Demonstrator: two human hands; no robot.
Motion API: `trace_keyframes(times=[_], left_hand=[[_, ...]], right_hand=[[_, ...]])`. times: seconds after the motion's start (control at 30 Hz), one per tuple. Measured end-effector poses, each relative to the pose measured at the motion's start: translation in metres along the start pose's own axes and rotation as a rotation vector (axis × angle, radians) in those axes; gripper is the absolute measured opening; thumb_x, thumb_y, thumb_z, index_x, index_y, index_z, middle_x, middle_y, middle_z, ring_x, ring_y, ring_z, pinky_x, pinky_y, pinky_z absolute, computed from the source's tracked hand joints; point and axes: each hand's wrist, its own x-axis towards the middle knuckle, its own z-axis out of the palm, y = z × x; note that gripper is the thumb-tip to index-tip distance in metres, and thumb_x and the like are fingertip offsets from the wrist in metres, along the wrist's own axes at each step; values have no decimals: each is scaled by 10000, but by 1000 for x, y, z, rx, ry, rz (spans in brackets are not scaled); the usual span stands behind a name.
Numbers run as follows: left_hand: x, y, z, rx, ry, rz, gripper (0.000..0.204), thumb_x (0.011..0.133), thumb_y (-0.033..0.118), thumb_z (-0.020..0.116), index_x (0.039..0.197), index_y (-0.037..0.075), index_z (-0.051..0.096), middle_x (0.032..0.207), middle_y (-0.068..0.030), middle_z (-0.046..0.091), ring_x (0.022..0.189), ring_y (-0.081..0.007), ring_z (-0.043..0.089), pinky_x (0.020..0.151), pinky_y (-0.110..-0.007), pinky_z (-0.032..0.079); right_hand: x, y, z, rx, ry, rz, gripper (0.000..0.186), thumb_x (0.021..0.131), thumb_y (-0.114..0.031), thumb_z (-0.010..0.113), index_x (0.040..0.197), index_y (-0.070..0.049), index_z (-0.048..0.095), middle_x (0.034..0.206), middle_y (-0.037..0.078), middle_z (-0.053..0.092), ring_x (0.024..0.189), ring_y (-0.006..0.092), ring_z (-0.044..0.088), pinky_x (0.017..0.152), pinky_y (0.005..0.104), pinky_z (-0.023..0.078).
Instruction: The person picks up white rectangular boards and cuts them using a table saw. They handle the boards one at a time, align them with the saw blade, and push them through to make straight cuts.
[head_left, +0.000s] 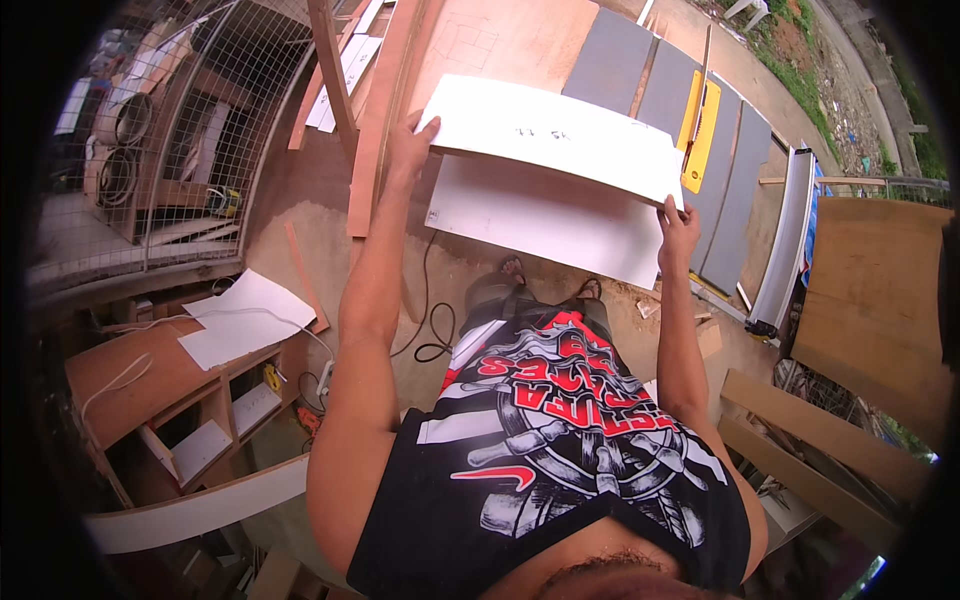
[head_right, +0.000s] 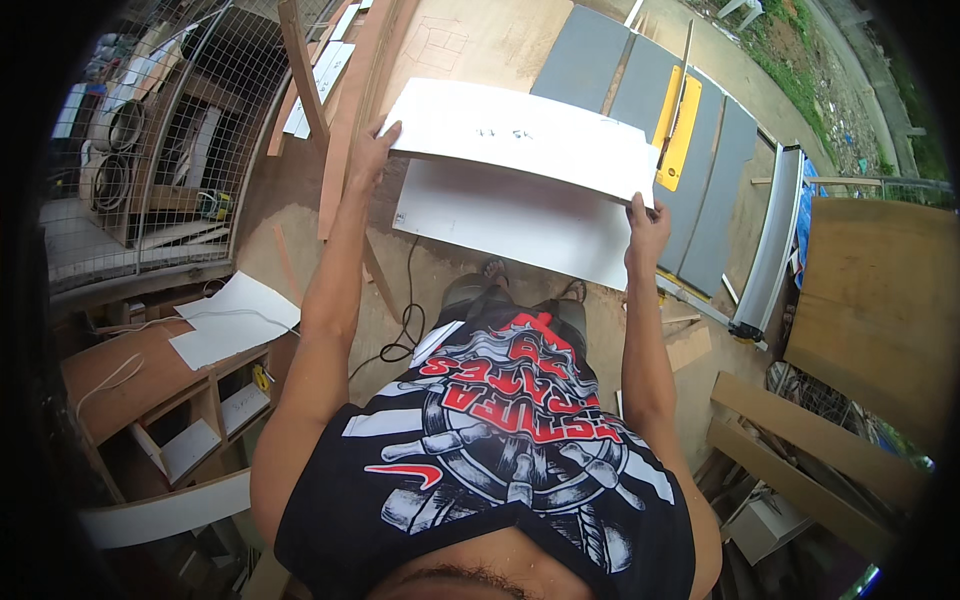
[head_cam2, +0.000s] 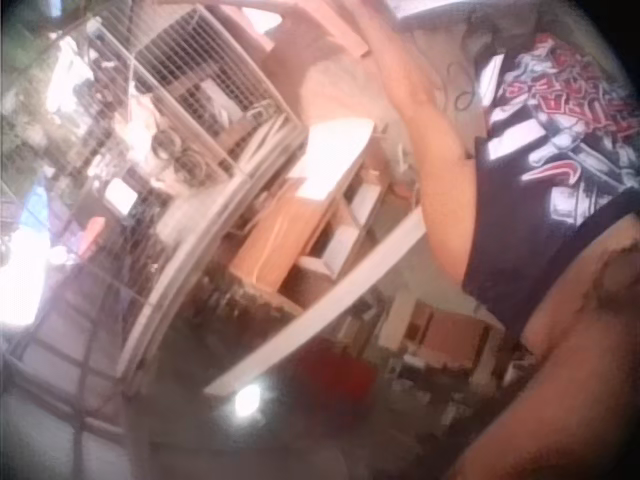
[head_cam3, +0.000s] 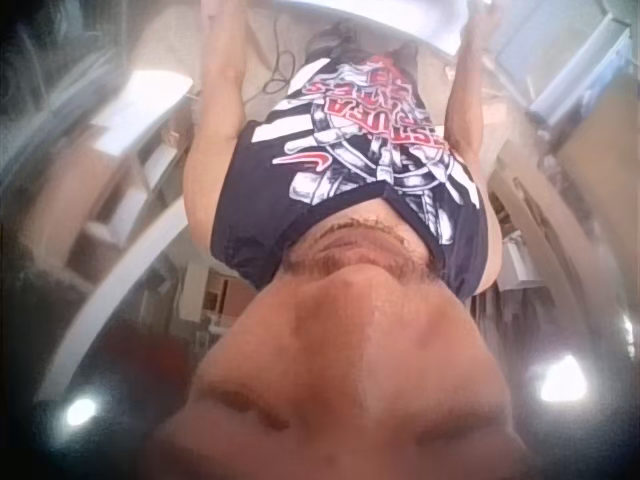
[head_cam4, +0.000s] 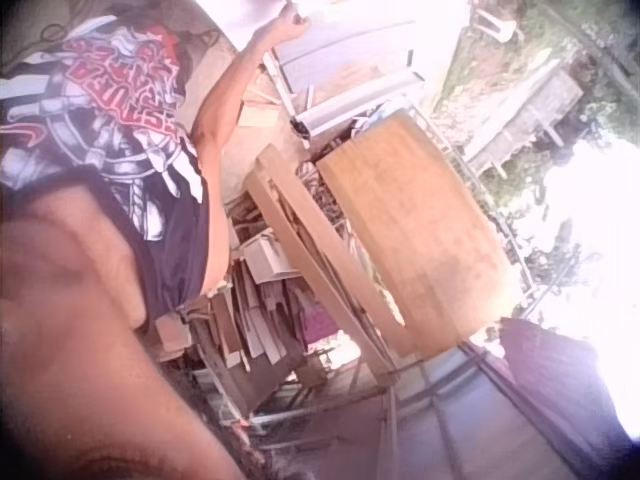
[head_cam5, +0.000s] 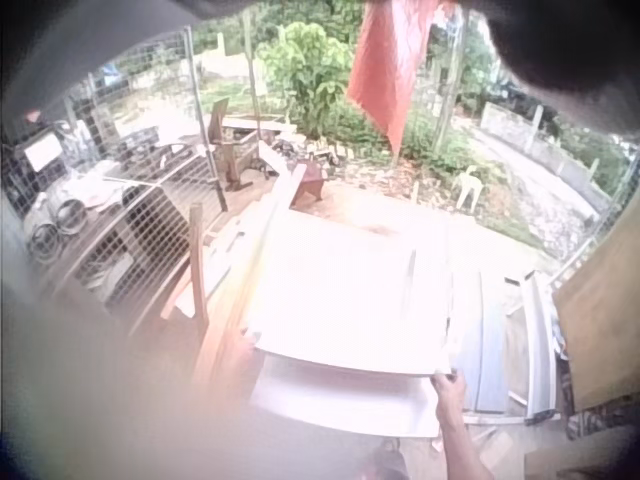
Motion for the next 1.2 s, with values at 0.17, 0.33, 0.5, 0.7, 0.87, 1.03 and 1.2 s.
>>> trace_keyframes(times=[0.17, 0.33, 0.5, 0.7, 0.87, 1.03, 1.2], left_hand=[[80, 26, -26, -136, 93, 265, 495, 896, 84, 712, 1318, -114, 545, 1250, -204, 639, 1071, -218, 637, 903, -316, 504], [185, 42, -45, -253, 353, 147, 456, 882, 94, 712, 1287, -79, 593, 1187, -173, 674, 1029, -230, 657, 881, -324, 518], [245, 31, -39, -35, 644, 43, 327, 819, 92, 674, 1091, -82, 625, 1014, -154, 651, 927, -199, 642, 772, -328, 520], [193, 92, -32, 483, 433, 329, 474, 895, 257, 641, 1332, 77, 613, 1262, -194, 653, 1185, -342, 616, 1055, -413, 433], [16, 42, 17, 262, -9, 212, 375, 953, 216, 642, 1270, 16, 634, 1116, -112, 679, 978, -180, 641, 914, -313, 500], [-96, -78, 22, 925, 69, 59, 665, 933, 468, 630, 1315, -63, 512, 1238, -266, 607, 1156, -357, 598, 976, -439, 465], [-92, -91, 18, 741, 61, -234, 787, 933, 650, 515, 1143, -104, 595, 1093, -283, 655, 1059, -397, 624, 918, -460, 469]], right_hand=[[64, -12, 82, 2, -153, 15, 485, 931, -102, 687, 1269, 155, 453, 1162, 167, 552, 1039, 219, 605, 986, 344, 549], [136, -56, 176, 127, -531, 75, 795, 957, -326, 649, 1523, 28, 217, 1544, 196, 294, 1451, 349, 253, 1148, 496, 328], [110, -61, 187, -282, -498, -186, 694, 915, -382, 685, 1425, 22, 442, 1437, 206, 478, 1337, 319, 459, 1109, 432, 375], [13, -12, 28, -615, -76, -148, 397, 923, -278, 672, 1209, -4, 642, 1216, 175, 637, 1213, 284, 563, 999, 391, 476], [-56, 86, -123, -655, 242, 171, 375, 961, -320, 648, 1136, 9, 599, 1076, 93, 660, 981, 166, 623, 878, 300, 489], [-65, 60, -109, -327, 51, 574, 504, 949, -480, 637, 1124, -8, 604, 1067, 75, 647, 974, 138, 616, 870, 310, 502], [-43, 84, -114, -425, -223, 514, 603, 924, -542, 639, 1172, 7, 611, 1022, 76, 644, 911, 139, 617, 827, 296, 510]])
